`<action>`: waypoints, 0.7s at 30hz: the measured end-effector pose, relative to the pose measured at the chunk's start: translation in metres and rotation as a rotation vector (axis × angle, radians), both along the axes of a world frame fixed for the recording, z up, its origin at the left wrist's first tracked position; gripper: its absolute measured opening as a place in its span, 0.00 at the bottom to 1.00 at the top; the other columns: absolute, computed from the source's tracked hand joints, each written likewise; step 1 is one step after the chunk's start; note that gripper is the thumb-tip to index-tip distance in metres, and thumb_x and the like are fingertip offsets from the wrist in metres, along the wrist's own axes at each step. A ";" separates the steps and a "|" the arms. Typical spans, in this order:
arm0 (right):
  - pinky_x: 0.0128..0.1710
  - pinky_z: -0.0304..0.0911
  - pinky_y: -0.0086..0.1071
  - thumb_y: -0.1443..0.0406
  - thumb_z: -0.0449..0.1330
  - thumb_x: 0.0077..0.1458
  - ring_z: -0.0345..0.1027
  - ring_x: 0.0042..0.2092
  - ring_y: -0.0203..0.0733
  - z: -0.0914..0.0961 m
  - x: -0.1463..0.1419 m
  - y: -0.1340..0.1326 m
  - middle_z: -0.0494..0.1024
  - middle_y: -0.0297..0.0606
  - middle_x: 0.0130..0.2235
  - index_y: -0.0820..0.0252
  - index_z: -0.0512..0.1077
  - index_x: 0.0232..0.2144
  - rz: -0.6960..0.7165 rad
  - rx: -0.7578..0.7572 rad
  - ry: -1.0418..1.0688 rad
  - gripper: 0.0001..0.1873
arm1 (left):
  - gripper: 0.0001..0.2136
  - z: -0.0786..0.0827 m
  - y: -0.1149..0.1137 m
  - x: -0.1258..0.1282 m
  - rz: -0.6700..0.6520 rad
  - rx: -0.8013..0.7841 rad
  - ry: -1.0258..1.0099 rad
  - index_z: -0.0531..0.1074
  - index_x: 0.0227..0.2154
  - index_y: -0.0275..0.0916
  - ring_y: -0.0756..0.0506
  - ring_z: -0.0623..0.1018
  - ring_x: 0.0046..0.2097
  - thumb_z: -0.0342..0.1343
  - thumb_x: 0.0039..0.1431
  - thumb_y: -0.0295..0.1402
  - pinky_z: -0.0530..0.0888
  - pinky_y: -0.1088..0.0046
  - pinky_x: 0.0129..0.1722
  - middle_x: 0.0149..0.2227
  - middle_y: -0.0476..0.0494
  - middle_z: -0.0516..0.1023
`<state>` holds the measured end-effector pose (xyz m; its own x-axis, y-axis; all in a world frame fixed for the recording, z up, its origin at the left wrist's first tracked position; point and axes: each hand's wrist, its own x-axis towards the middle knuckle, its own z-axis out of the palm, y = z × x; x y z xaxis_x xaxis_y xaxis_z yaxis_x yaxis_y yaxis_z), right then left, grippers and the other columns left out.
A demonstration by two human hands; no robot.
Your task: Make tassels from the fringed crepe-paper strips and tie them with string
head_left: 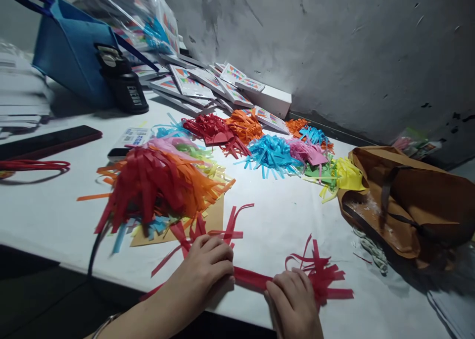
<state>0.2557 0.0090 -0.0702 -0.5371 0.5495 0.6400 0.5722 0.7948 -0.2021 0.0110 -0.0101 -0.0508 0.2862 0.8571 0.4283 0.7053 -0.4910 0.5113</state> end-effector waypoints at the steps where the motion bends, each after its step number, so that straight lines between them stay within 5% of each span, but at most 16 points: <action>1: 0.56 0.58 0.47 0.73 0.55 0.64 0.68 0.42 0.45 -0.001 0.005 -0.001 0.77 0.40 0.37 0.61 0.73 0.39 -0.016 -0.016 -0.001 0.08 | 0.09 0.000 -0.001 0.001 0.017 0.002 0.012 0.71 0.30 0.42 0.44 0.71 0.40 0.52 0.67 0.27 0.59 0.61 0.47 0.35 0.51 0.76; 7: 0.55 0.54 0.51 0.70 0.54 0.65 0.69 0.41 0.48 0.003 -0.007 -0.004 0.76 0.38 0.36 0.56 0.69 0.33 -0.324 -0.060 -0.031 0.08 | 0.07 0.007 0.004 0.013 0.185 -0.077 0.215 0.71 0.30 0.38 0.39 0.73 0.41 0.52 0.62 0.23 0.60 0.58 0.44 0.38 0.43 0.77; 10: 0.56 0.53 0.55 0.69 0.54 0.66 0.70 0.44 0.51 0.004 -0.016 -0.006 0.77 0.42 0.39 0.57 0.70 0.35 -0.412 -0.018 -0.047 0.07 | 0.09 0.006 0.008 0.012 0.127 -0.033 0.218 0.71 0.30 0.39 0.41 0.73 0.40 0.52 0.60 0.19 0.60 0.58 0.46 0.38 0.45 0.76; 14: 0.61 0.49 0.54 0.72 0.53 0.66 0.71 0.46 0.49 0.005 -0.025 -0.011 0.78 0.41 0.40 0.59 0.73 0.40 -0.225 0.015 0.026 0.09 | 0.08 0.004 0.009 0.008 -0.058 0.075 0.170 0.72 0.30 0.42 0.44 0.72 0.37 0.58 0.62 0.23 0.58 0.59 0.51 0.33 0.52 0.75; 21: 0.53 0.53 0.46 0.67 0.50 0.70 0.67 0.36 0.43 0.015 -0.048 -0.004 0.75 0.35 0.32 0.58 0.72 0.35 -0.098 -0.038 0.046 0.13 | 0.07 0.006 0.014 0.011 -0.113 0.031 0.118 0.72 0.29 0.41 0.45 0.72 0.37 0.60 0.61 0.23 0.59 0.61 0.49 0.31 0.53 0.76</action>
<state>0.2077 0.0047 -0.0550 -0.4501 0.6222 0.6405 0.6365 0.7266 -0.2585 0.0219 0.0041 -0.0446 0.4303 0.8033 0.4118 0.6989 -0.5852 0.4112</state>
